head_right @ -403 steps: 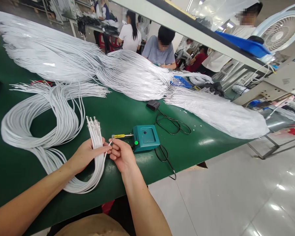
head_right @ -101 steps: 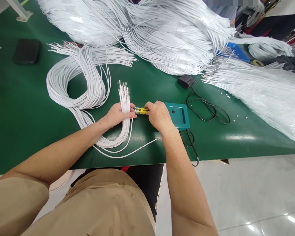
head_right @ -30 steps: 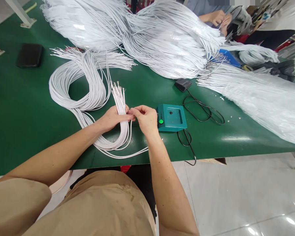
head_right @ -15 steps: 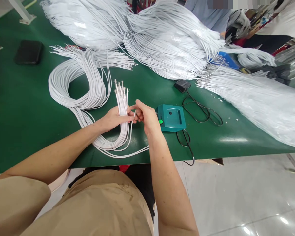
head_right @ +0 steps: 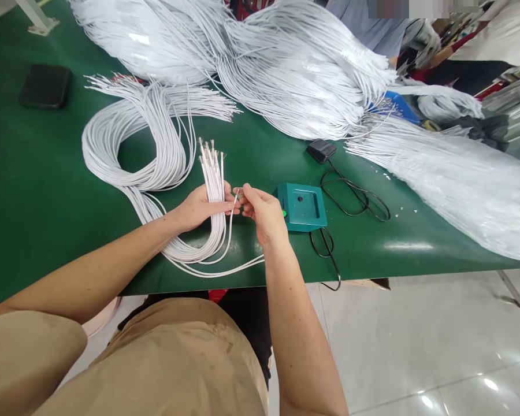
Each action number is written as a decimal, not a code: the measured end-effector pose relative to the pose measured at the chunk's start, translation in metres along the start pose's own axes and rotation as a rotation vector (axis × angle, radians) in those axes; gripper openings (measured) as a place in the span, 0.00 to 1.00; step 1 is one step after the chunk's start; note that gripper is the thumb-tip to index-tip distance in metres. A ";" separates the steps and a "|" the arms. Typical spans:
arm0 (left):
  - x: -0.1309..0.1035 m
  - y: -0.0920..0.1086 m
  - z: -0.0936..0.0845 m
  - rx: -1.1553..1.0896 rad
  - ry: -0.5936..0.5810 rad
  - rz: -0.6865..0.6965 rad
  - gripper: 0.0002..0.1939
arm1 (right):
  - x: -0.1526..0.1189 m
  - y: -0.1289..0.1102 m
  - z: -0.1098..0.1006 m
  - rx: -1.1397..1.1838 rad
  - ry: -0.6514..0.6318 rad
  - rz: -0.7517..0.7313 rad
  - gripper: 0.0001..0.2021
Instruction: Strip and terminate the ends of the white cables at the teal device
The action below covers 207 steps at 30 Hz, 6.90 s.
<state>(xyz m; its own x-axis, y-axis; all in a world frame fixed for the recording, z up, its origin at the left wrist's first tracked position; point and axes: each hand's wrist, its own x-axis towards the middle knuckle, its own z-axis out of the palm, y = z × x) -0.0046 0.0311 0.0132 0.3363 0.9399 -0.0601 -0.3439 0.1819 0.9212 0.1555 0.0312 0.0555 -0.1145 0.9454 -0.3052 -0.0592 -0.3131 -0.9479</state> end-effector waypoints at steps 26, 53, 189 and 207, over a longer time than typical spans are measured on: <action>0.011 -0.006 -0.003 0.028 0.097 -0.154 0.24 | 0.014 0.008 -0.028 -1.499 0.155 -0.782 0.09; 0.019 -0.010 -0.001 0.727 0.229 -0.036 0.20 | 0.028 -0.006 -0.043 -1.625 0.021 -0.601 0.05; -0.005 0.008 0.005 0.003 0.085 0.008 0.14 | -0.022 0.006 0.003 -0.403 0.129 -0.172 0.12; -0.010 0.015 0.010 -0.055 -0.001 -0.061 0.14 | -0.010 -0.002 0.011 0.155 0.025 -0.035 0.09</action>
<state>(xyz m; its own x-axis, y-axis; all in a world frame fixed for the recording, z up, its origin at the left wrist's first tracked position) -0.0043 0.0217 0.0315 0.3586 0.9263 -0.1155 -0.3700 0.2547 0.8934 0.1459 0.0210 0.0611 -0.0854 0.9573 -0.2764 -0.2155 -0.2886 -0.9329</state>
